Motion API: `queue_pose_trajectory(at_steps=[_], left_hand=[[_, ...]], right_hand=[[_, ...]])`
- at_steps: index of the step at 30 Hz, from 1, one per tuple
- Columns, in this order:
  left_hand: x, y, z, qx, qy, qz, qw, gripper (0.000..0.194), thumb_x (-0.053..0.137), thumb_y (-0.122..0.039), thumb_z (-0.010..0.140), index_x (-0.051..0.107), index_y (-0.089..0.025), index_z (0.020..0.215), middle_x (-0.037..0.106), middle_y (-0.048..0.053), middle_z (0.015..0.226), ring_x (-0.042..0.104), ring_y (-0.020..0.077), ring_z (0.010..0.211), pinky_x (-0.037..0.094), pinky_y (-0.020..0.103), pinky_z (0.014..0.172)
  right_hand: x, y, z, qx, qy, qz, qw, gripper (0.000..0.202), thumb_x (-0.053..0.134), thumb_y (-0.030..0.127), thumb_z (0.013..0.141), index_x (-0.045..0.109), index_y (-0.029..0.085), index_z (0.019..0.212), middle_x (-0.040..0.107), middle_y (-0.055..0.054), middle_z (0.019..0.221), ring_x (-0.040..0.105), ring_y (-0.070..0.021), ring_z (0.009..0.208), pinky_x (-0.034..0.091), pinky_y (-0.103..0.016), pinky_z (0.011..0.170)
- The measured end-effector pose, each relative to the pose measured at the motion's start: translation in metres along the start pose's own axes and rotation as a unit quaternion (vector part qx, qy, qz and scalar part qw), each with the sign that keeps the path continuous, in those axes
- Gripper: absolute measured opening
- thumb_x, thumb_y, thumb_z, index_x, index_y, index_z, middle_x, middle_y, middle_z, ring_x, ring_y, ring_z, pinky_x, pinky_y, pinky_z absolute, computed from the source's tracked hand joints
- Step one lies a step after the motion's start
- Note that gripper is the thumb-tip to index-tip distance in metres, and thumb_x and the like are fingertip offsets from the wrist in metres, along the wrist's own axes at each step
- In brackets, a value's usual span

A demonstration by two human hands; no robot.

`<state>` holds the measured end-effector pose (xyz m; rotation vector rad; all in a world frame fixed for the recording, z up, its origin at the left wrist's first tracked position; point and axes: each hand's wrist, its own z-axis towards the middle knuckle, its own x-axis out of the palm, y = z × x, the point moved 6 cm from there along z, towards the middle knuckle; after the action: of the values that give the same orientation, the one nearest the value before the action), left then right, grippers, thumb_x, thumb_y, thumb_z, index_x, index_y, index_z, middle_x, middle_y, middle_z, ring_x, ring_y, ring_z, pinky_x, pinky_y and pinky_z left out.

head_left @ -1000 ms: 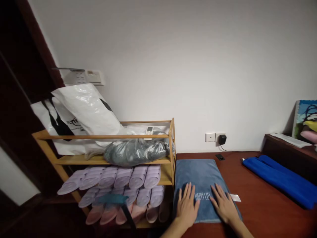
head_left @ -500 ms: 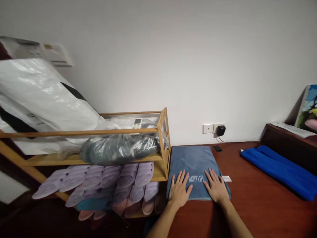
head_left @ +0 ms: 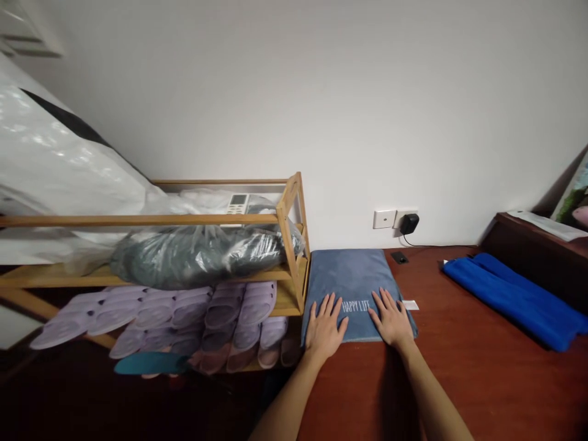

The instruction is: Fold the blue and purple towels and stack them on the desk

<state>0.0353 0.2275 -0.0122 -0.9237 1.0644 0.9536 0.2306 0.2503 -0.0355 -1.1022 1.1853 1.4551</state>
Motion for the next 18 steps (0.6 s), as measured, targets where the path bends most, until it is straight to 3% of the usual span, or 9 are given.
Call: queue_pose_trajectory(at_steps=[5, 9, 13, 15, 18], left_hand=[[-0.013, -0.004, -0.019, -0.058, -0.056, 0.03, 0.996, 0.051, 0.024, -0.033, 0.093, 0.026, -0.022, 0.143, 0.03, 0.006, 0.149, 0.022, 0.0242, 0.138, 0.013, 0.052, 0.112], [-0.016, -0.024, -0.046, -0.011, -0.049, 0.021, 0.999, 0.055, 0.029, -0.034, 0.092, 0.011, -0.031, 0.145, 0.015, -0.001, 0.153, 0.015, 0.0233, 0.14, 0.018, 0.052, 0.11], [-0.016, -0.027, -0.059, -0.034, -0.036, 0.011, 0.999, 0.06, 0.03, -0.043, 0.092, 0.004, -0.031, 0.145, 0.011, 0.0, 0.153, 0.013, 0.0238, 0.14, 0.02, 0.052, 0.11], [-0.015, -0.025, -0.057, -0.04, -0.028, 0.01, 0.999, 0.06, 0.029, -0.042, 0.092, 0.004, -0.03, 0.145, 0.011, 0.0, 0.153, 0.013, 0.0241, 0.14, 0.02, 0.052, 0.11], [-0.014, -0.022, -0.053, -0.039, -0.021, 0.005, 0.999, 0.059, 0.028, -0.041, 0.093, 0.002, -0.029, 0.145, 0.009, 0.001, 0.154, 0.012, 0.0235, 0.14, 0.021, 0.051, 0.11]], right_hand=[[-0.009, 0.004, -0.002, -0.013, 0.015, 0.03, 0.999, 0.06, 0.019, 0.054, 0.091, 0.028, 0.025, 0.142, 0.02, -0.006, 0.152, 0.015, -0.021, 0.139, 0.015, -0.046, 0.109], [-0.009, 0.009, -0.003, -0.007, 0.008, 0.033, 0.999, 0.06, 0.02, 0.054, 0.09, 0.029, 0.024, 0.142, 0.023, -0.006, 0.151, 0.016, -0.0214, 0.139, 0.016, -0.046, 0.109], [-0.02, 0.003, -0.007, -0.003, -0.082, 0.03, 0.996, 0.059, 0.016, 0.051, 0.092, 0.031, 0.023, 0.141, 0.027, -0.006, 0.15, 0.023, -0.0211, 0.137, 0.016, -0.046, 0.109], [-0.034, -0.031, -0.01, 0.043, -0.144, 0.009, 0.989, 0.058, 0.015, 0.048, 0.092, 0.035, 0.022, 0.139, 0.03, -0.007, 0.148, 0.028, -0.0214, 0.135, 0.019, -0.047, 0.107], [-0.059, -0.131, -0.021, 0.167, -0.201, -0.048, 0.964, 0.06, 0.014, 0.044, 0.09, 0.046, 0.015, 0.132, 0.037, -0.015, 0.144, 0.034, -0.0259, 0.13, 0.028, -0.051, 0.1]])
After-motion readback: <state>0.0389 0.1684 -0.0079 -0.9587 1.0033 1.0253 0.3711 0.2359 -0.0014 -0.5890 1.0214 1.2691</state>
